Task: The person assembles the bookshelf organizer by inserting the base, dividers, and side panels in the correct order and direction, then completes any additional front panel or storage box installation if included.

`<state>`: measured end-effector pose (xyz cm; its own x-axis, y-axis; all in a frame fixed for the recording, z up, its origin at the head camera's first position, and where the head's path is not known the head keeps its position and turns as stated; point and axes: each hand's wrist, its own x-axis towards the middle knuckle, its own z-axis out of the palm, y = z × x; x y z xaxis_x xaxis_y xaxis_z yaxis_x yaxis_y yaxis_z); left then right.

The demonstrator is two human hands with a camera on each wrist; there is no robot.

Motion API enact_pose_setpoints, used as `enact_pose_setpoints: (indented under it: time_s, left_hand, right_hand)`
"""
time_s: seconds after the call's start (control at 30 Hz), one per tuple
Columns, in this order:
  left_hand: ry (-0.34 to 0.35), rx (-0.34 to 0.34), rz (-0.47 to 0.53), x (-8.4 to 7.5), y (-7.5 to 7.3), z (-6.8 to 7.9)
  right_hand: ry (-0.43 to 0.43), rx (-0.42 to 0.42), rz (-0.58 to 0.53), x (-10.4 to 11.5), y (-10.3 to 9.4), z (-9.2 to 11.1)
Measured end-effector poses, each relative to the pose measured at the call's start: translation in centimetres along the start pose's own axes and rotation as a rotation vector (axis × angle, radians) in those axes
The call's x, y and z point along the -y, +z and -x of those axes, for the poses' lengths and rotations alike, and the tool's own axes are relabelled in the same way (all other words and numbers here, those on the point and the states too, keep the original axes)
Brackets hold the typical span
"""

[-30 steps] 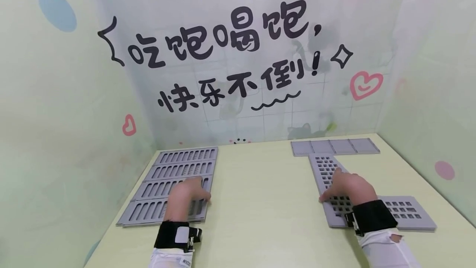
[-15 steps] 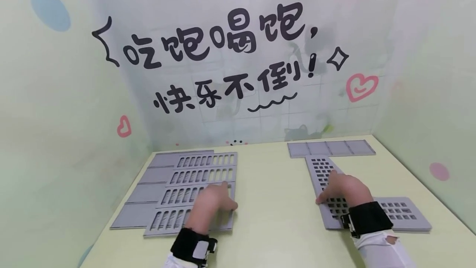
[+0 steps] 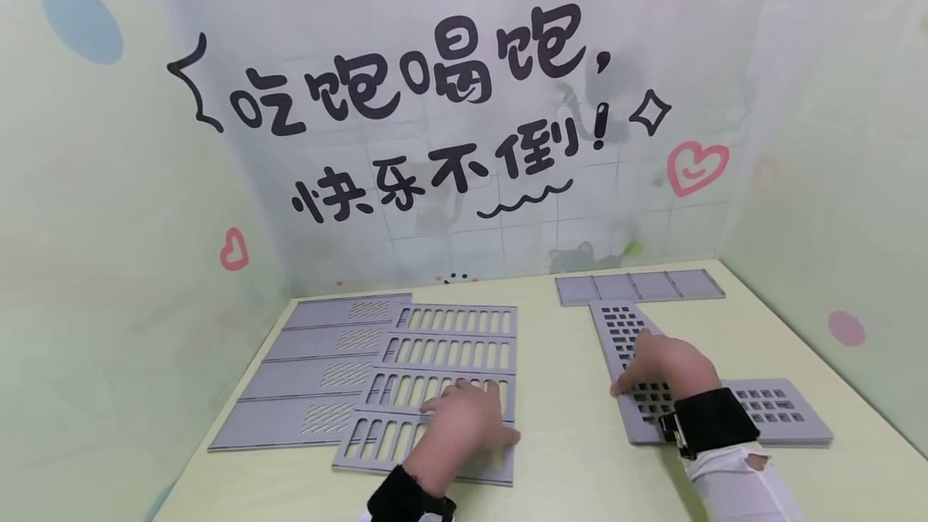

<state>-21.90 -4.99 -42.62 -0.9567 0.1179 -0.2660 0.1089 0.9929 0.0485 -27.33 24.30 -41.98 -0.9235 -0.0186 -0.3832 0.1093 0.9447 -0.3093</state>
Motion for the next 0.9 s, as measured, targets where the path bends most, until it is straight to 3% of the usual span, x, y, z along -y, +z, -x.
enact_pose_setpoints:
  time_s: [0.17, 0.27, 0.37, 0.57, 0.73, 0.9]
  left_hand:
    - [0.131, 0.020, -0.036, -1.0, 0.0, 1.1]
    - [0.247, 0.022, -0.102, -1.5, 0.0, 1.5]
    - [0.314, 0.014, -0.166, -1.9, 0.0, 1.6]
    - [0.288, -0.014, -0.192, -1.4, -0.1, 1.2]
    - [0.220, 0.039, -0.084, -0.6, -0.1, 0.6]
    - [0.232, 0.076, -0.016, -0.2, -0.1, 0.3]
  right_hand:
    - [0.000, 0.011, 0.011, 0.2, -0.2, 0.1]
    - [0.000, 0.007, 0.025, 0.2, -0.3, 0.2]
    - [-0.007, -0.001, 0.050, 0.2, -0.4, 0.3]
    - [-0.012, 0.002, 0.040, 0.0, -0.4, 0.5]
    - [0.019, 0.007, 0.031, 0.2, 0.0, 0.2]
    - [0.055, 0.021, -0.003, 0.4, 0.1, 0.1]
